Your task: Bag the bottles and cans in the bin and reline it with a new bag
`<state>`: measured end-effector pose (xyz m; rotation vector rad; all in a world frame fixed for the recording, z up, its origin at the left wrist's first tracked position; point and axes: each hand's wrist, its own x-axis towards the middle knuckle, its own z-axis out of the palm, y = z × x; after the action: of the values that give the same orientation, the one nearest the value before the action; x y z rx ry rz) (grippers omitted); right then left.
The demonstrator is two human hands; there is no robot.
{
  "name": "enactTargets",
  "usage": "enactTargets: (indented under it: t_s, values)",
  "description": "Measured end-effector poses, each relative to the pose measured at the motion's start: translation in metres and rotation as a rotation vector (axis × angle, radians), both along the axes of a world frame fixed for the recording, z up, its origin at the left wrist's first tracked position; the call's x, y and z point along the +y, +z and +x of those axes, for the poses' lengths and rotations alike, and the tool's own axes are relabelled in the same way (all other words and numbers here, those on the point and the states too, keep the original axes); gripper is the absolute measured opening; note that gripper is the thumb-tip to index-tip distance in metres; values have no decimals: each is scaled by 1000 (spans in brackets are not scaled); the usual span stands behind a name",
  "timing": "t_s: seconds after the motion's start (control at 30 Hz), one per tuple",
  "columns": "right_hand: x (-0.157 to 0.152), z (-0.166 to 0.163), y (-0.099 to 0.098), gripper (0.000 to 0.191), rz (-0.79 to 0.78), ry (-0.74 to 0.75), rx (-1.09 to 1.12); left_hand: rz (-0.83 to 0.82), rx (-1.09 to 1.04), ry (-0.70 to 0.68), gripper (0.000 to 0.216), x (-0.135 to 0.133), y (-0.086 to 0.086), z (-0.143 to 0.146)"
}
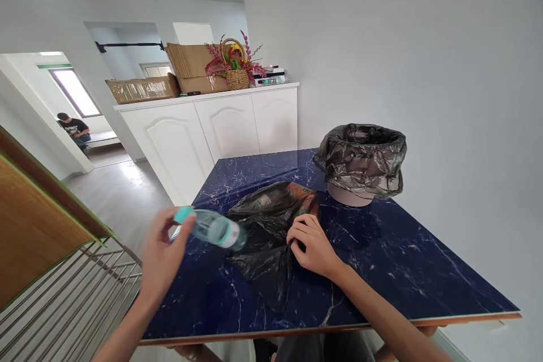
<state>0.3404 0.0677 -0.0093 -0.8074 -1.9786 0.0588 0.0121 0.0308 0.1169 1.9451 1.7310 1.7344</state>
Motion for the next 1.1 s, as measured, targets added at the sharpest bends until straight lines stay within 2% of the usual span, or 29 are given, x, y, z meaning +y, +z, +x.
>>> enactTargets:
  t_s: [0.1,0.17,0.27,0.43,0.7,1.0,1.1]
  values:
    - [0,0,0,26,-4,6,-4,117,-269,28,43,7,16,-15]
    - [-1,0,1,25,-5,10,-6,169,-314,25,42,15,21,-27]
    - [-2,0,1,25,-6,12,-10,197,-244,49,43,30,19,-45]
    - [-2,0,-1,26,-4,7,-14,178,-175,39,45,59,5,-68]
    - [-1,0,-2,26,-4,-6,-18,154,-183,28,44,99,-11,-77]
    - [0,1,-2,26,-10,-9,-23,29,-91,-13,56,108,-5,-81]
    - [0,1,-1,26,-10,-6,-26,53,-36,53,70,100,1,-83]
